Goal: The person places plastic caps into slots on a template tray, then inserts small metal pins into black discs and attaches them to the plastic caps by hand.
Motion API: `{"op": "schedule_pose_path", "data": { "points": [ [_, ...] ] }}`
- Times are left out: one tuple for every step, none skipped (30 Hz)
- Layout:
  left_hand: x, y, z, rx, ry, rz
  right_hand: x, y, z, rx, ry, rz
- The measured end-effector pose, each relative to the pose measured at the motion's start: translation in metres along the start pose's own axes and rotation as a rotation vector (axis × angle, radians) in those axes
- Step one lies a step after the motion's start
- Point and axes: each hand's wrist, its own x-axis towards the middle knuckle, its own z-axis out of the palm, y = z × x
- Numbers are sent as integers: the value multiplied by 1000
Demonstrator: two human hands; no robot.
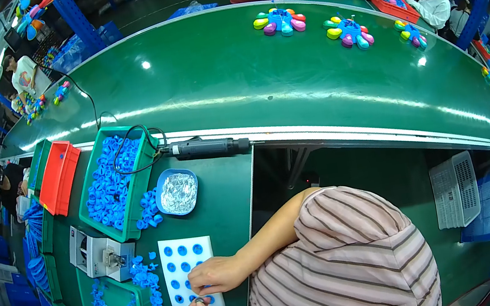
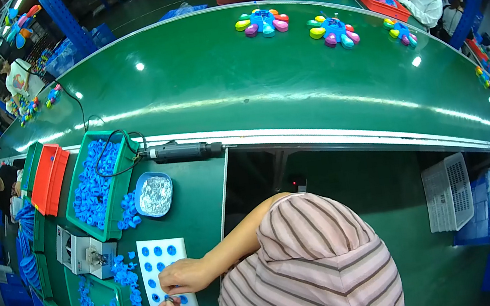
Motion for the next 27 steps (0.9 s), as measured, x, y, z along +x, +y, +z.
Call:
{"op": "schedule_pose_path", "data": {
  "points": [
    [-1, 0, -7, 17, 17, 30, 2, 0, 4, 10, -5, -2],
    [-4, -1, -16, 32, 28, 36, 4, 0, 8, 32, 11, -45],
    [-9, 2, -20, 48, 36, 42, 4, 0, 11, 54, 31, -88],
    [-13, 3, -22, 46, 59, 47, 2, -3, 13, 67, 45, -106],
    [-19, 2, -22, 57, 59, 46, -2, -4, 18, 75, 52, -107],
    [-24, 2, -19, 78, 94, 57, -8, -6, 22, 87, 86, -131],
    [-29, 0, -13, 89, 129, 70, -14, -7, 23, 91, 115, -155],
    [-34, -2, -7, 83, 130, 69, -23, -8, 22, 83, 95, -150],
    [-39, -4, -1, 86, 151, 60, -31, -9, 19, 80, 90, -150],
    [-43, -6, 7, 87, 171, 52, -38, -10, 15, 72, 81, -169],
    [-48, -6, 12, 83, 171, 52, -45, -13, 11, 67, 74, -188],
    [-50, -5, 17, 59, 141, 27, -49, -16, 5, 64, 62, -161],
    [-49, -5, 23, 32, 105, 8, -51, -19, -1, 56, 66, -169],
    [-47, -10, 21, 11, 76, 19, -52, -20, -6, 51, 78, -165],
    [-46, -6, 29, 15, 70, 30, -51, -21, -10, 50, 92, -160],
    [-46, -2, 39, 2, 82, 18, -51, -20, -12, 48, 99, -167],
    [-45, 1, 45, -10, 94, 3, -51, -18, -13, 54, 111, -178],
    [-42, -3, 45, 10, 59, 5, -52, -16, -13, 62, 124, -185],
    [-40, -5, 43, 18, 57, 3, -52, -14, -13, 67, 131, -184],
    [-38, -7, 43, 1, 53, -10, -52, -12, -13, 83, 141, -177],
    [-37, -6, 46, -20, 52, -21, -51, -10, -15, 98, 146, -170],
    [-37, -5, 48, -28, 65, -20, -49, -9, -15, 105, 140, -172],
    [-36, -5, 48, -29, 79, -20, -47, -7, -14, 109, 139, -162],
    [-35, -7, 48, -32, 98, -19, -45, -6, -14, 115, 132, -152],
    [-37, -7, 46, -34, 124, -19, -42, -5, -13, 132, 112, -151],
    [-38, -7, 44, -31, 160, -21, -38, -4, -10, 119, 89, -166],
    [-37, -7, 43, -31, 170, 3, -31, -3, -8, 112, 56, -187]
  ]
}}
